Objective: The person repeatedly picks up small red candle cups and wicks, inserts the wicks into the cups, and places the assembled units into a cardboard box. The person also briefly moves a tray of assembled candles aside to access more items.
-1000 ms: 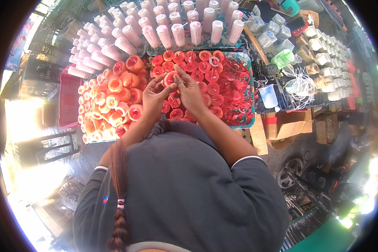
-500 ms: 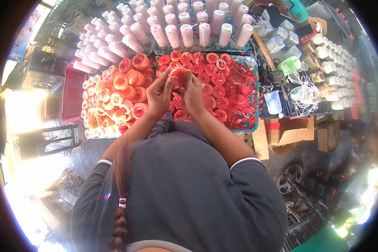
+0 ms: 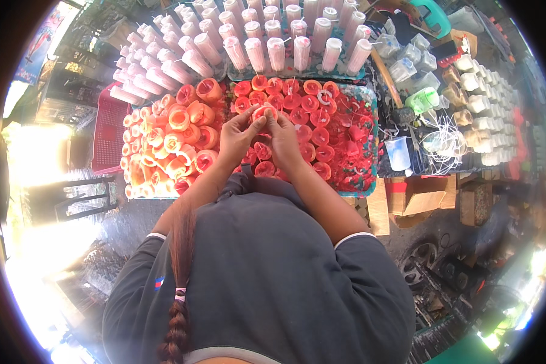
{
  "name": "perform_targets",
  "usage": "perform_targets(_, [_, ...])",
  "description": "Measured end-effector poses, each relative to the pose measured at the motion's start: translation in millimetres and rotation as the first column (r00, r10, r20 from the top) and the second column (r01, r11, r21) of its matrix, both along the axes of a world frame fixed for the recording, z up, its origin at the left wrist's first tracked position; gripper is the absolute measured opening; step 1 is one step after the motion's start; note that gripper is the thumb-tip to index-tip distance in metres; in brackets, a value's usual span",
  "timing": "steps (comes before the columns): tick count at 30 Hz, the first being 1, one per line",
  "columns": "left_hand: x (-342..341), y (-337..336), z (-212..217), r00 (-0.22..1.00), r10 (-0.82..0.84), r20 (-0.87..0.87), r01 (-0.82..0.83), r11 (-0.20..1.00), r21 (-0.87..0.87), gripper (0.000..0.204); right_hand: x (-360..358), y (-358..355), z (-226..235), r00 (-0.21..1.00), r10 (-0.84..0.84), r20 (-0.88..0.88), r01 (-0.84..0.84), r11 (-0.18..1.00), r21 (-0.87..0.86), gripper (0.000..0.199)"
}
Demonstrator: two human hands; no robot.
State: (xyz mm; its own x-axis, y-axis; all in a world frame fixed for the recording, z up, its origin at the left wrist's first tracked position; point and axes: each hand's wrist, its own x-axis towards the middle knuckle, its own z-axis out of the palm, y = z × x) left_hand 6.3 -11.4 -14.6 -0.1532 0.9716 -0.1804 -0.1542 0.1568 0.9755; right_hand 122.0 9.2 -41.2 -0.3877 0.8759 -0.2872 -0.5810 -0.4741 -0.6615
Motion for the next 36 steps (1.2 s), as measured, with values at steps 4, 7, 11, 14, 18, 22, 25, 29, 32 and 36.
perform_targets(4, [-8, -1, -15, 1.000, -0.012, 0.024, 0.009, 0.993, 0.118, 0.040, 4, 2, 4, 0.997, 0.014, -0.073, -0.014, 1.000, 0.009, 0.037])
perform_targets(7, [-11, -3, -10, 0.999, -0.025, 0.021, 0.022, 0.990, 0.139, 0.040, 5, 2, -2, 0.995, 0.019, -0.102, -0.016, 0.999, 0.033, 0.038])
perform_targets(11, [-11, -11, -9, 0.995, -0.008, -0.103, 0.016, 0.997, 0.079, 0.036, 4, 0, -1, 0.999, -0.006, -0.046, 0.008, 1.000, 0.031, 0.031])
perform_targets(14, [-10, -12, -22, 0.977, 0.027, -0.212, -0.009, 0.996, 0.087, 0.034, 2, 3, -9, 0.982, -0.089, 0.169, 0.067, 0.989, 0.128, 0.027])
perform_targets(18, [-3, -7, -18, 0.977, 0.105, -0.187, -0.081, 0.988, 0.132, 0.029, 2, 5, -5, 0.606, -0.436, 0.665, -0.031, 0.823, 0.568, 0.023])
perform_targets(22, [-2, 3, -21, 0.973, 0.178, 0.147, -0.178, 0.984, -0.013, 0.026, 4, 2, 2, 0.487, -0.655, 0.578, -0.159, 0.584, 0.796, 0.020])
perform_targets(25, [-9, 9, -29, 0.876, 0.243, 0.416, -0.172, 0.964, -0.201, 0.025, 1, -4, 7, 0.533, -0.700, 0.475, -0.179, 0.455, 0.872, 0.019])
perform_targets(29, [-15, 8, -32, 0.774, 0.243, 0.584, -0.136, 0.966, -0.221, 0.030, -2, -4, 12, 0.574, -0.631, 0.521, -0.198, 0.510, 0.837, 0.021])
perform_targets(32, [-2, 4, -3, 0.770, 0.263, 0.582, -0.137, 0.958, -0.251, 0.033, 2, 1, 11, 0.592, -0.464, 0.659, -0.106, 0.766, 0.635, 0.024])
perform_targets(36, [0, -2, -21, 0.949, 0.074, 0.307, -0.070, 0.997, -0.024, 0.040, -3, 1, 7, 0.861, -0.230, 0.454, 0.083, 0.944, 0.320, 0.032])
